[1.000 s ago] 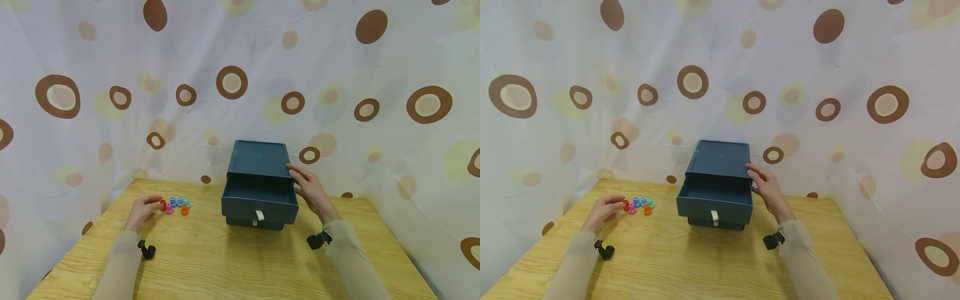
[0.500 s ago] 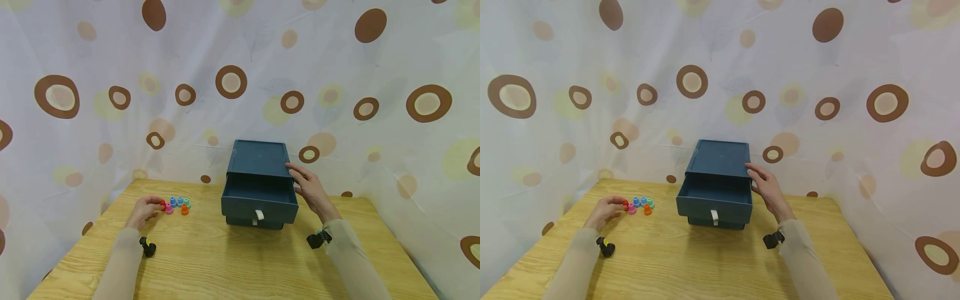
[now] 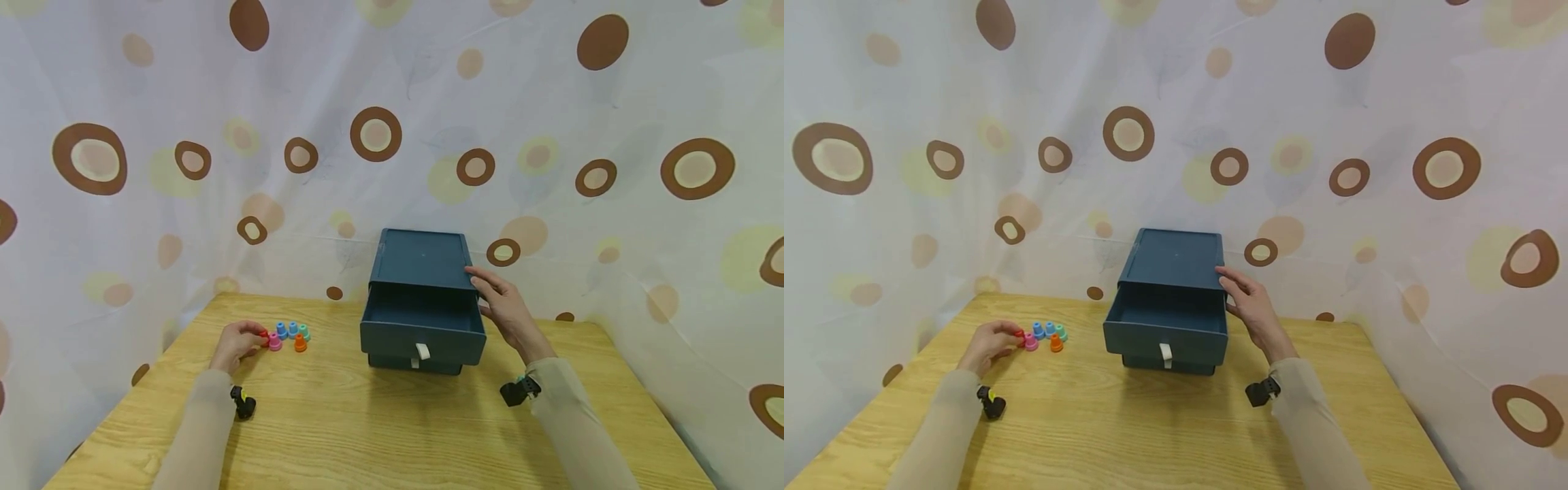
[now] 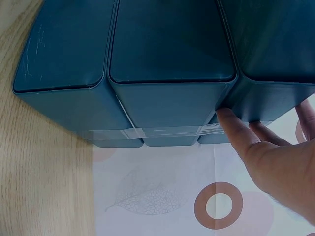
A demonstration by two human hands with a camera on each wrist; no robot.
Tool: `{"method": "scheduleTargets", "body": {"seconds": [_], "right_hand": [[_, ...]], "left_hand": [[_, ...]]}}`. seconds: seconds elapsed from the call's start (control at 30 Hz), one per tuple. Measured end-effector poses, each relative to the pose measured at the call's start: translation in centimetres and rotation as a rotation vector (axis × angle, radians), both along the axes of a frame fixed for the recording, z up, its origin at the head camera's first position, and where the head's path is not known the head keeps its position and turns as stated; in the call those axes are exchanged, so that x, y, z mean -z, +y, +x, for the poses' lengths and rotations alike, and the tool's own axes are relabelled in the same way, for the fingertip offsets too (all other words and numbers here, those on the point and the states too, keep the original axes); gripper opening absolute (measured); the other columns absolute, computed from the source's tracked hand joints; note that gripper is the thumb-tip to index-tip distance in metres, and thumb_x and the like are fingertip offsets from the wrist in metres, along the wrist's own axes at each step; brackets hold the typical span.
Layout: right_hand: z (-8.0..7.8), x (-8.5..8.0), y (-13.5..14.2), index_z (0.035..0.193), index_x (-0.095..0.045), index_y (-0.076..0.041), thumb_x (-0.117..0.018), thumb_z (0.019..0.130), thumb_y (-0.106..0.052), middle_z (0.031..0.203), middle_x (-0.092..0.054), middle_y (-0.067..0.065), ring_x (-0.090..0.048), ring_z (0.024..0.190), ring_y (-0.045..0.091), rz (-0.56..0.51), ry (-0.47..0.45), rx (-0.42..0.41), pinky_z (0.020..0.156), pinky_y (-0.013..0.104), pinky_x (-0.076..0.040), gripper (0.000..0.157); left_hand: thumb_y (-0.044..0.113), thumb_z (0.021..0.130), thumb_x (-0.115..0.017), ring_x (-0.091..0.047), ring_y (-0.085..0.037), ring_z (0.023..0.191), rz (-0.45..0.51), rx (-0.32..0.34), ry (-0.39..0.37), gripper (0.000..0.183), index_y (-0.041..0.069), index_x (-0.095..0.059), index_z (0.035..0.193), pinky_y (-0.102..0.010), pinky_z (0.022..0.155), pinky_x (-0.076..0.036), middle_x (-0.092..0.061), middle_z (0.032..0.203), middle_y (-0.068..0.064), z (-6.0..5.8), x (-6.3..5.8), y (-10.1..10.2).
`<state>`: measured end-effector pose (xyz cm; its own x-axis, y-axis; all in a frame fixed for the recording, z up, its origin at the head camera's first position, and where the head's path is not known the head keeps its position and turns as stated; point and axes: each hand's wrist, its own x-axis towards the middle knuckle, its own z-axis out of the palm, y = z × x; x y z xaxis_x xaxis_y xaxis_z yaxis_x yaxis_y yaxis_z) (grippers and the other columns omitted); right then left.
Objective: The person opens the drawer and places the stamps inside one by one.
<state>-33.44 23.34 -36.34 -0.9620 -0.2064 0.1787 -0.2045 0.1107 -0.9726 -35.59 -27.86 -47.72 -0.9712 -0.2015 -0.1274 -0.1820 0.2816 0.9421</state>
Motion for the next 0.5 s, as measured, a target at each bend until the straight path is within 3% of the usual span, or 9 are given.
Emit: {"method": "scheduleTargets", "body": {"seconds": [0.2, 0.5], "right_hand": [[-0.08, 0.13, -0.26, 0.151, -0.038, -0.012, -0.047, 0.103, -0.041, 0.164, -0.019, 0.010, -0.012, 0.151, 0.036, -0.007, 0.003, -0.007, 0.116, 0.063, -0.021, 0.057], [-0.04, 0.05, -0.05, 0.151, -0.038, -0.011, -0.048, 0.103, -0.041, 0.164, -0.017, 0.010, -0.011, 0.151, 0.036, -0.015, -0.002, -0.003, 0.116, 0.062, -0.020, 0.058]], "left_hand": [[-0.001, 0.085, -0.071, -0.061, -0.012, 0.078, 0.010, -0.008, 0.029, 0.026, -0.003, -0.062, 0.110, -0.028, 0.066, -0.052, -0.068, 0.089, 0.000, 0.21, 0.31, -0.39], [0.000, 0.089, -0.068, -0.067, -0.010, 0.083, 0.111, 0.024, 0.039, 0.029, -0.004, -0.058, 0.116, -0.031, 0.076, -0.058, -0.068, 0.095, -0.003, 0.44, -0.56, -0.61]]}}
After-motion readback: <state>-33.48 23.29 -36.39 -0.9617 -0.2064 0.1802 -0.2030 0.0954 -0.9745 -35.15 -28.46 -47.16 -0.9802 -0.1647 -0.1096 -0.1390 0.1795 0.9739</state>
